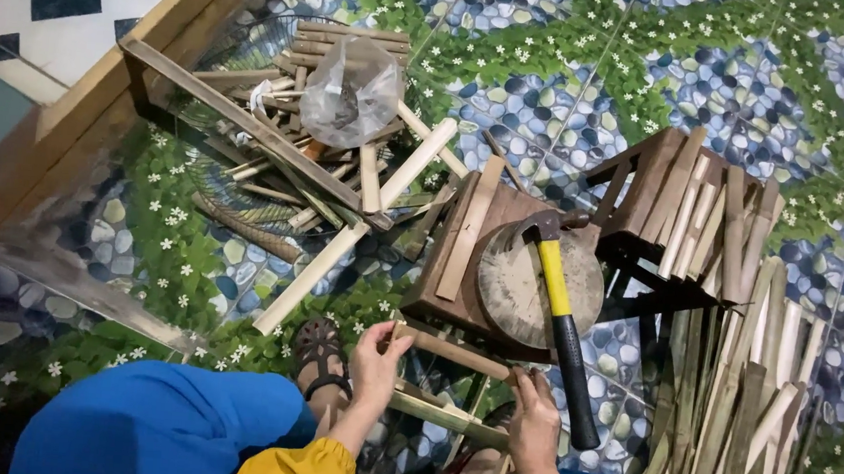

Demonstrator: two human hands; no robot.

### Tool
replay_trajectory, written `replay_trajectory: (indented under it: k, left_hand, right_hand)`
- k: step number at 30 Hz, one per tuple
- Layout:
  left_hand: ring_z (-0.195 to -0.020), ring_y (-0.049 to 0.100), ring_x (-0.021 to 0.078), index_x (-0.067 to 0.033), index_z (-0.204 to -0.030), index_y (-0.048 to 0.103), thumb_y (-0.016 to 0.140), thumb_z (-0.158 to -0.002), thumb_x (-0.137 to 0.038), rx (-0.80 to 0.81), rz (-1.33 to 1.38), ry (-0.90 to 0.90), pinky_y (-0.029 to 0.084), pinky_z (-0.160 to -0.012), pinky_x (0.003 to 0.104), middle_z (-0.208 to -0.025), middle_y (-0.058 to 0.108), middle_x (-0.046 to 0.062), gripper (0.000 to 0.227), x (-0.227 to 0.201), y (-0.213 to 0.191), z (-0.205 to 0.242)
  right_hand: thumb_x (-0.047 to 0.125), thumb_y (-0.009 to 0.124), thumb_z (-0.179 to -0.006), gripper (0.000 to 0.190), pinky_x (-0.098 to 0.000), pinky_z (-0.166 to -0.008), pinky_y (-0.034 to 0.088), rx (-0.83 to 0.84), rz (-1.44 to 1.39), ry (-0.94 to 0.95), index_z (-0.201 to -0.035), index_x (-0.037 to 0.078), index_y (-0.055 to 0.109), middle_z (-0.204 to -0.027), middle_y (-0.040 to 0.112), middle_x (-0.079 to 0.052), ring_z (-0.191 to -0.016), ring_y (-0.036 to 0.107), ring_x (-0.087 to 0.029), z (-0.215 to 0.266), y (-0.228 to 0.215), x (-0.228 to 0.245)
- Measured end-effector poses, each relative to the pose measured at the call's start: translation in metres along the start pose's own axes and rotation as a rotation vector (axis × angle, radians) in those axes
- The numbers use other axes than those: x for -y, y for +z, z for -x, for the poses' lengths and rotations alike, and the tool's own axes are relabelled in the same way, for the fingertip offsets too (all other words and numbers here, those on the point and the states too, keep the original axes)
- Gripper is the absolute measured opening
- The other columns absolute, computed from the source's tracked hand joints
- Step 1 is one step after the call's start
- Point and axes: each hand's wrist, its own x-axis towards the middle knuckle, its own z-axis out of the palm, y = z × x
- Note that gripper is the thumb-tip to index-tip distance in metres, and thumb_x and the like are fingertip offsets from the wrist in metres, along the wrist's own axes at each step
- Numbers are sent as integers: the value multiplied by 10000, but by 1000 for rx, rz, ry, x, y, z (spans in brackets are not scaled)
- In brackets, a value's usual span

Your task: The person assembles a small wooden frame by hand, using a hammer to tap joints together. They repeatedly adjust the frame and hammer different corners to secure the structure. The person also handles loose wooden sticks and places them aside.

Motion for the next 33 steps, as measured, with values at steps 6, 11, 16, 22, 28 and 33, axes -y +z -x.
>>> replay_trajectory:
  k: [6, 11, 16, 22, 28, 33]
  left_hand:
    - [-849, 521, 198, -311, -1371, 731, 655, -956, -207, 117, -132, 88, 498, -847, 315, -980, 394, 24, 434, -10, 2, 7]
    - [-864, 560, 182, -259, -1226, 787, 688, -941, -188, 108, -89, 78, 510, -826, 310, -1008, 438, 26, 310, -20, 1, 13]
    - [-837, 529, 163, -222, -1208, 809, 745, -913, -134, 87, -37, 124, 490, -808, 285, -972, 428, 8, 315, -2, 6, 2]
    - [-856, 557, 170, -226, -1210, 800, 732, -903, -134, 96, -33, 135, 500, -849, 284, -988, 435, 17, 328, 0, 1, 1]
    - [-1041, 664, 259, -293, -1240, 746, 787, -852, -183, 73, -89, 163, 520, -978, 347, -1106, 598, 83, 405, 29, 5, -19]
    - [-1032, 689, 254, -314, -1218, 768, 869, -818, -203, 7, -102, 206, 528, -964, 342, -1072, 665, 81, 427, 37, 13, -28]
  right_hand:
    - [-29, 539, -919, 504, -427, -1099, 483, 58, 8, 57, -1345, 214, 657, -1485, 542, -217, -1262, 600, -389, 1, -4, 3]
    - [82, 604, -958, 400, -432, -1114, 474, -5, 3, 7, -1332, 213, 657, -1443, 556, -257, -1237, 626, -394, 0, -1, 1]
    - [275, 576, -992, 375, -504, -1020, 505, 218, 26, 310, -1351, 175, 611, -1389, 584, -179, -1186, 623, -399, -17, -65, 86]
    - [303, 650, -991, 341, -358, -852, 368, -228, 290, 116, -1276, 119, 613, -1085, 551, -121, -981, 440, -258, -82, -147, 143]
    - [294, 770, -877, 513, -469, -909, 537, 42, 62, 138, -1300, 70, 582, -1183, 590, -178, -1021, 621, -348, -140, -90, 39]
    - [287, 683, -871, 349, -503, -842, 580, 39, 17, 366, -1197, 163, 676, -997, 757, -177, -982, 747, -381, -143, -155, 95]
